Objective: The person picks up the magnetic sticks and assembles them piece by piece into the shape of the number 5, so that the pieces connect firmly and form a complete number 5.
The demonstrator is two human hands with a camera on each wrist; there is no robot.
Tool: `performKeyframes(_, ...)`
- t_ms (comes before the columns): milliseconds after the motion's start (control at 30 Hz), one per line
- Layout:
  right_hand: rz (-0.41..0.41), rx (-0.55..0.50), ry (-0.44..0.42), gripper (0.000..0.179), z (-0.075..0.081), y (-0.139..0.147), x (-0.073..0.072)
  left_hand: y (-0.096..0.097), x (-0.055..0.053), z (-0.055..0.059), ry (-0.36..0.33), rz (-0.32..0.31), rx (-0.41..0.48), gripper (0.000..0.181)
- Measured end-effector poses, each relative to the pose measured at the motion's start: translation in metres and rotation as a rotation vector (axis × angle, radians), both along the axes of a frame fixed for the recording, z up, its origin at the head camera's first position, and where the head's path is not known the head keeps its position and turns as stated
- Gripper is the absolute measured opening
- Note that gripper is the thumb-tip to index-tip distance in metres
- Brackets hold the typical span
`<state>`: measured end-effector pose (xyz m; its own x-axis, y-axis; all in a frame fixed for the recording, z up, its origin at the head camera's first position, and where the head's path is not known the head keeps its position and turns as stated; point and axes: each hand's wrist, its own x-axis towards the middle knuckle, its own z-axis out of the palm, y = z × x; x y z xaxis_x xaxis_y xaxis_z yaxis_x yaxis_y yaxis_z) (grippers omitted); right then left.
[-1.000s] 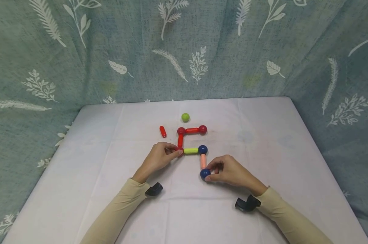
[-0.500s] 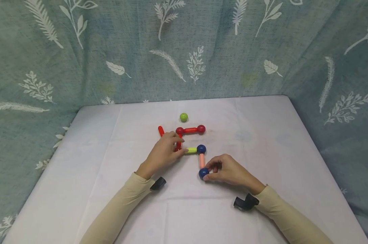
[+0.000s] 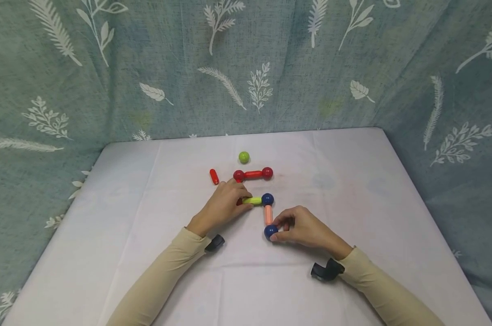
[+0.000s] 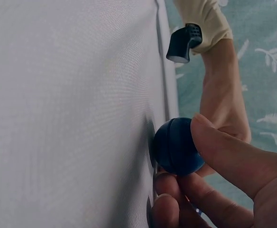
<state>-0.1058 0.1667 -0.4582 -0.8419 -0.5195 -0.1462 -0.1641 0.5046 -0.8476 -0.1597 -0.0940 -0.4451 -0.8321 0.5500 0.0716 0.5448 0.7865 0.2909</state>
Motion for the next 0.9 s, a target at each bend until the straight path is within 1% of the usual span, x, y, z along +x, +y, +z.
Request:
performKeyframes(233,0.012,-0.01,0.01,0.031,-0.0039,0.0007,-0.0007,-0.0004,-0.0001,0.0,-0.009,0.007,0.007,0.028)
performKeyframes(500,0.019,-0.027,0.005,0.03,-0.0071,-0.0003,-0.0009,-0.0025,-0.0009,-0.0002,-0.021,0.007,0.036,0.028)
performKeyframes(633,0.02,-0.027,0.007,0.03,-0.0059,-0.0009,-0.0007,-0.0035,-0.0013,0.0,-0.027,0.007,0.038,0.029)
performKeyframes(900,0.009,0.006,0.043,0.029,-0.0023,-0.0009,-0.0006,-0.0044,-0.0023,0.0003,-0.021,0.009,0.047,0.028)
